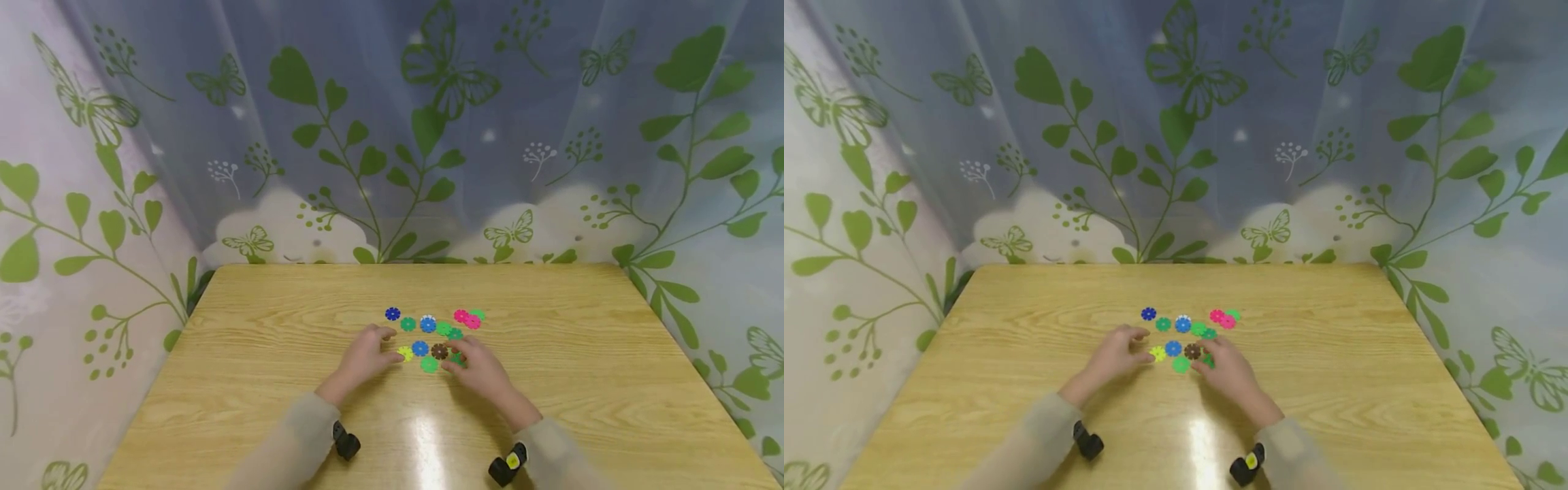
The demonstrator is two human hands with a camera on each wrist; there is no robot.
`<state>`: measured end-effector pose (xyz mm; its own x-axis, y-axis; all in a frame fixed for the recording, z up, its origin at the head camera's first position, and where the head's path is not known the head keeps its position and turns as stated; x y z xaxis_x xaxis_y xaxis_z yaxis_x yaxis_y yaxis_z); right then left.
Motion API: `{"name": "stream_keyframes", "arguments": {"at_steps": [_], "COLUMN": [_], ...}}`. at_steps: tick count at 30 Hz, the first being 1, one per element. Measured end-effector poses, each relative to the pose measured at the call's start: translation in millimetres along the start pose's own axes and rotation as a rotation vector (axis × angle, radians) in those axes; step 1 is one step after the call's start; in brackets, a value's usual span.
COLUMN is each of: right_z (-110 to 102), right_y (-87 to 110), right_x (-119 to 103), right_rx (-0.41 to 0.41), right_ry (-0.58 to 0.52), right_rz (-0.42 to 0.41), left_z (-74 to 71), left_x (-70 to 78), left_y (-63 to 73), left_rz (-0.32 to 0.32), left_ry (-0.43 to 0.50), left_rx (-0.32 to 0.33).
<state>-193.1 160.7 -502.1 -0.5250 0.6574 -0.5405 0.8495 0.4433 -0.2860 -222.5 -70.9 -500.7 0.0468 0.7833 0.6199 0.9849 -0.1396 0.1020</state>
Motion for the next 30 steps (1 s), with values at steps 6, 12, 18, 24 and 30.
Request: {"name": "stream_keyframes", "arguments": {"at_steps": [6,12,18,24,30], "right_z": [16,23,27,28,30], "right_y": [-8.8,-15.0,-20.3,-24.0,-23.4], "right_x": [0,-2,-3,-2,-4], "right_rx": [-0.033,-0.074,-0.113,-0.127,-0.133], "right_ry": [0.064,0.137,0.166,0.157,0.178], "right_rz": [-0.080,-0.115,-0.094,-0.077,-0.093], "left_z": [8.5,15.2,18.7,19.6,18.6], "left_x": [1.8,2.6,3.3,4.9,11.0], "left_y": [-5.1,-8.4,-11.6,-14.2,-16.1], "left_rz": [-0.022,-0.081,-0.126,-0.152,-0.171], "left_ry": [0.030,0.065,0.086,0.058,-0.048], "left_rx": [-0.044,-0.074,-0.065,-0.045,-0.077]}}
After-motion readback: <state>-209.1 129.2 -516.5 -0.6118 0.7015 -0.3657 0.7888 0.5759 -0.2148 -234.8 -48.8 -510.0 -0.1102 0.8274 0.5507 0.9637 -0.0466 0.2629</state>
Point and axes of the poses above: each hand's wrist, its own y-axis away from the middle knuckle, its own z-axis out of the palm, x = y × z, the point moved 1 cm from there along -y, towards the middle knuckle, and after that the axes turned 15 degrees about -z, right-handed, at the moved point
